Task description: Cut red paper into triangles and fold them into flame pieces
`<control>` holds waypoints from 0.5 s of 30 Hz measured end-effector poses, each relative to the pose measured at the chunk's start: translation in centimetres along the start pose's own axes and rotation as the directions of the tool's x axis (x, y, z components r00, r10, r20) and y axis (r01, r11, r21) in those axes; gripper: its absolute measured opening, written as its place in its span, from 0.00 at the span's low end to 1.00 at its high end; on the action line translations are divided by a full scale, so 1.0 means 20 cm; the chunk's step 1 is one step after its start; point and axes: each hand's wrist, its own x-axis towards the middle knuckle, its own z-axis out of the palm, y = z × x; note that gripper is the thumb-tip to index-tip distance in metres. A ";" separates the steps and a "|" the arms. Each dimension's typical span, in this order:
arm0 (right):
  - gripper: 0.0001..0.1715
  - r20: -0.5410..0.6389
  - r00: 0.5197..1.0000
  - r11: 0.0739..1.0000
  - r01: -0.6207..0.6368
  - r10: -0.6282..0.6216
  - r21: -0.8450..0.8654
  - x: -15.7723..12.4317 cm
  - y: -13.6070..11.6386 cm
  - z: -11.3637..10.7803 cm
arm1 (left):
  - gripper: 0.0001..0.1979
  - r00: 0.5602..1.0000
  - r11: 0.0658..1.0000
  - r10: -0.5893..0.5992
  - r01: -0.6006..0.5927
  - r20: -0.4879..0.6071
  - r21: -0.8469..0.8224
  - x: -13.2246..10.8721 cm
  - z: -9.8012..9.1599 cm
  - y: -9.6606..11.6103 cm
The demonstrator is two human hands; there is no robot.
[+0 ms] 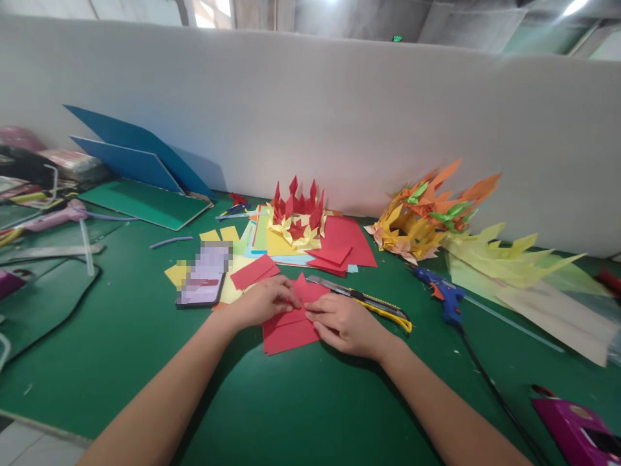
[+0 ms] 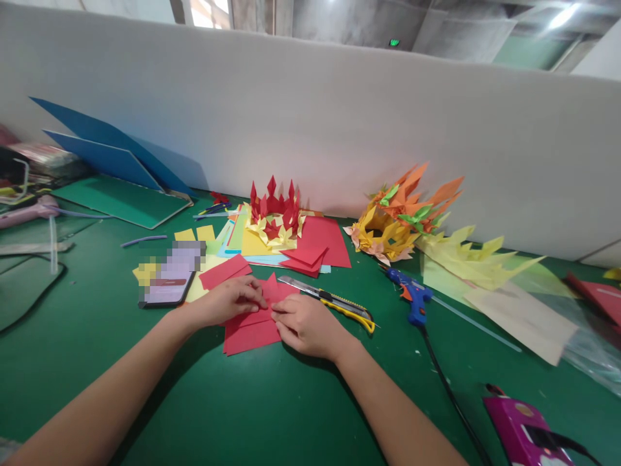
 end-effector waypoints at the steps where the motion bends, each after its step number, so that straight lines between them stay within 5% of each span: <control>1: 0.14 0.001 1.000 1.000 0.002 -0.002 -0.001 0.00 0.00 0.00 | 0.09 1.000 1.000 0.003 -0.003 -0.002 -0.002 0.00 0.00 0.00; 15: 0.15 0.028 0.999 0.999 0.026 -0.025 -0.048 0.01 -0.01 0.00 | 0.10 1.000 1.000 -0.005 0.006 0.018 -0.024 0.01 0.00 -0.02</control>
